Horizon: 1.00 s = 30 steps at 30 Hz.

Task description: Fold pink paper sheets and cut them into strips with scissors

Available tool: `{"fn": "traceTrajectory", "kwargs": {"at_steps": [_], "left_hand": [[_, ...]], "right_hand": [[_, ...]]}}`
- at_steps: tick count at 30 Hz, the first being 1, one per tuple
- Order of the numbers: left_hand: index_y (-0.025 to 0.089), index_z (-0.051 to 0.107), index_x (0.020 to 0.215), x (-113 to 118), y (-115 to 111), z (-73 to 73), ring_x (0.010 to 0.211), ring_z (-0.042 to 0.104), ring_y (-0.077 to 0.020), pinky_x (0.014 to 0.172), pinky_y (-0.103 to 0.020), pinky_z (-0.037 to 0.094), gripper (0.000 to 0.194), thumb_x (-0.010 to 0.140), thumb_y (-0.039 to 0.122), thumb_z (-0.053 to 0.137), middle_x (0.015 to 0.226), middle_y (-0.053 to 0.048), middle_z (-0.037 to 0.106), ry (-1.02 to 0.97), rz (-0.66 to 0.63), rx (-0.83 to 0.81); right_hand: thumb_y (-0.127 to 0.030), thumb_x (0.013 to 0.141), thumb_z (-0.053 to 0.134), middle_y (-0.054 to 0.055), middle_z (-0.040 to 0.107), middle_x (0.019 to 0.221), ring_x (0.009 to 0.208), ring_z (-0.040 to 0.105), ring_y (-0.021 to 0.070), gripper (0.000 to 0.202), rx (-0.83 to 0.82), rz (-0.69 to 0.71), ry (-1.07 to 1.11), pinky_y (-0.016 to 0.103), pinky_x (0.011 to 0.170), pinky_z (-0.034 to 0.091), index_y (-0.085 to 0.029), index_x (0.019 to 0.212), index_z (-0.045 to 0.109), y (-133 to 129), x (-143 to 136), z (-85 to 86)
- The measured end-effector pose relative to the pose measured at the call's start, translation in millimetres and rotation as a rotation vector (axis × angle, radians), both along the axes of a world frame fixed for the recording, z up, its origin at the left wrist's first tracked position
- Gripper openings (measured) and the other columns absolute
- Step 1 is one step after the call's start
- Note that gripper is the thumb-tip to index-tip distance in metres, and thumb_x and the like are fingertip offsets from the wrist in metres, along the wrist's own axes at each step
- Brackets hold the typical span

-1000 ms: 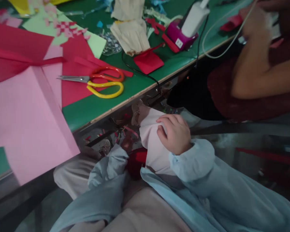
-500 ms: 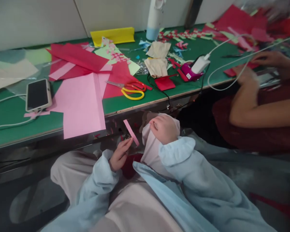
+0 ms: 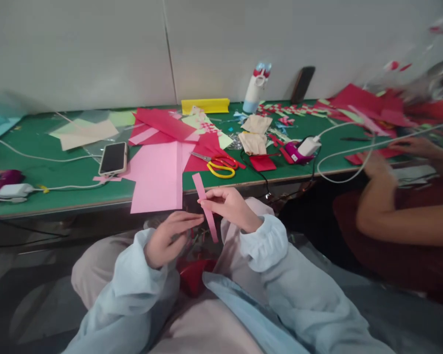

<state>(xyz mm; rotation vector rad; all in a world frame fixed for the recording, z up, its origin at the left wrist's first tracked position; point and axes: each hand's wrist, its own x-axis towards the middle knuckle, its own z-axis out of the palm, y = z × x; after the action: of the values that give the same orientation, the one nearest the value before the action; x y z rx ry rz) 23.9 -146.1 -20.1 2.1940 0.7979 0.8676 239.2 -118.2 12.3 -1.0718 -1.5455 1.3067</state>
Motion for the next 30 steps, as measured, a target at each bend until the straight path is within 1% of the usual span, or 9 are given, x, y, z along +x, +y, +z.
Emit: {"fn": "traceTrajectory", "kwargs": {"at_steps": [2, 4, 7, 9, 12, 15, 17, 24, 30], "left_hand": [[0.019, 0.069, 0.109, -4, 18, 23.7, 0.091, 0.068, -0.0202, 0.081, -0.034, 0.055, 0.031, 0.089, 0.022, 0.046, 0.099, -0.008, 0.073, -0.028, 0.174, -0.156], [0.016, 0.068, 0.105, -5, 42, 48.9, 0.082, 0.069, -0.0197, 0.073, -0.032, 0.056, 0.032, 0.088, 0.036, 0.050, 0.089, -0.009, 0.074, 0.016, 0.294, -0.266], [0.015, 0.071, 0.093, 0, 80, 77.5, 0.073, 0.066, -0.0178, 0.066, -0.028, 0.053, 0.039, 0.084, 0.049, 0.054, 0.080, -0.008, 0.074, 0.045, 0.320, -0.253], [0.015, 0.071, 0.077, 4, 104, 84.9, 0.064, 0.062, -0.0150, 0.060, -0.026, 0.049, 0.038, 0.079, 0.051, 0.059, 0.069, -0.006, 0.070, 0.045, 0.312, -0.251], [0.015, 0.067, 0.063, 5, 134, 79.3, 0.057, 0.056, -0.0120, 0.056, -0.023, 0.045, 0.033, 0.074, 0.046, 0.066, 0.060, -0.003, 0.065, 0.041, 0.310, -0.287], [0.016, 0.069, 0.063, 0, 154, 64.8, 0.059, 0.056, -0.0121, 0.058, -0.023, 0.045, 0.029, 0.074, 0.043, 0.068, 0.060, -0.002, 0.065, 0.033, 0.275, -0.369], [0.016, 0.069, 0.063, -4, 161, 56.8, 0.059, 0.055, -0.0117, 0.058, -0.022, 0.044, 0.026, 0.074, 0.041, 0.068, 0.059, -0.002, 0.063, 0.031, 0.276, -0.408], [0.015, 0.067, 0.059, -8, 164, 52.9, 0.058, 0.054, -0.0116, 0.057, -0.023, 0.044, 0.027, 0.069, 0.039, 0.073, 0.059, -0.003, 0.062, -0.106, 0.347, -0.497], [0.014, 0.065, 0.057, -6, 164, 49.6, 0.056, 0.054, -0.0109, 0.056, -0.023, 0.045, 0.029, 0.067, 0.039, 0.075, 0.055, -0.002, 0.060, -0.174, 0.392, -0.512]], "right_hand": [[-0.041, 0.073, 0.072, 0.004, 0.067, 0.073, 0.067, 0.058, 0.0134, 0.029, 0.012, 0.004, 0.007, 0.025, 0.063, 0.046, -0.012, 0.078, 0.070, 14, -4, 10.0], [-0.043, 0.072, 0.072, 0.002, 0.063, 0.068, 0.061, 0.054, 0.0111, 0.032, 0.018, 0.020, 0.000, 0.024, 0.057, 0.043, -0.012, 0.077, 0.070, 28, -8, 18.8], [-0.046, 0.072, 0.071, -0.001, 0.057, 0.061, 0.054, 0.048, 0.0086, 0.034, -0.002, 0.064, -0.010, 0.022, 0.052, 0.039, -0.012, 0.072, 0.068, 50, -15, 27.4], [-0.048, 0.070, 0.072, -0.002, 0.054, 0.059, 0.053, 0.046, 0.0081, 0.037, -0.030, 0.097, -0.016, 0.022, 0.050, 0.037, -0.012, 0.070, 0.066, 66, -19, 28.5], [-0.052, 0.070, 0.072, -0.003, 0.051, 0.056, 0.051, 0.045, 0.0078, 0.040, -0.030, 0.135, -0.050, 0.021, 0.048, 0.035, -0.013, 0.069, 0.065, 89, -23, 22.8], [-0.056, 0.077, 0.063, -0.004, 0.048, 0.053, 0.048, 0.046, 0.0080, 0.043, -0.026, 0.155, -0.065, 0.021, 0.046, 0.035, -0.014, 0.067, 0.062, 109, -25, 11.7], [-0.056, 0.076, 0.064, -0.004, 0.048, 0.054, 0.049, 0.047, 0.0082, 0.043, -0.046, 0.171, -0.035, 0.021, 0.046, 0.037, -0.015, 0.066, 0.061, 117, -26, 4.6], [-0.048, 0.065, 0.077, -0.002, 0.057, 0.063, 0.058, 0.051, 0.0090, 0.038, -0.163, 0.159, 0.061, 0.022, 0.055, 0.044, -0.012, 0.071, 0.068, 114, -30, -9.2], [-0.043, 0.062, 0.081, -0.002, 0.059, 0.060, 0.056, 0.049, 0.0079, 0.035, -0.232, 0.135, 0.017, 0.022, 0.056, 0.041, -0.011, 0.068, 0.070, 105, -25, -9.5]]}}
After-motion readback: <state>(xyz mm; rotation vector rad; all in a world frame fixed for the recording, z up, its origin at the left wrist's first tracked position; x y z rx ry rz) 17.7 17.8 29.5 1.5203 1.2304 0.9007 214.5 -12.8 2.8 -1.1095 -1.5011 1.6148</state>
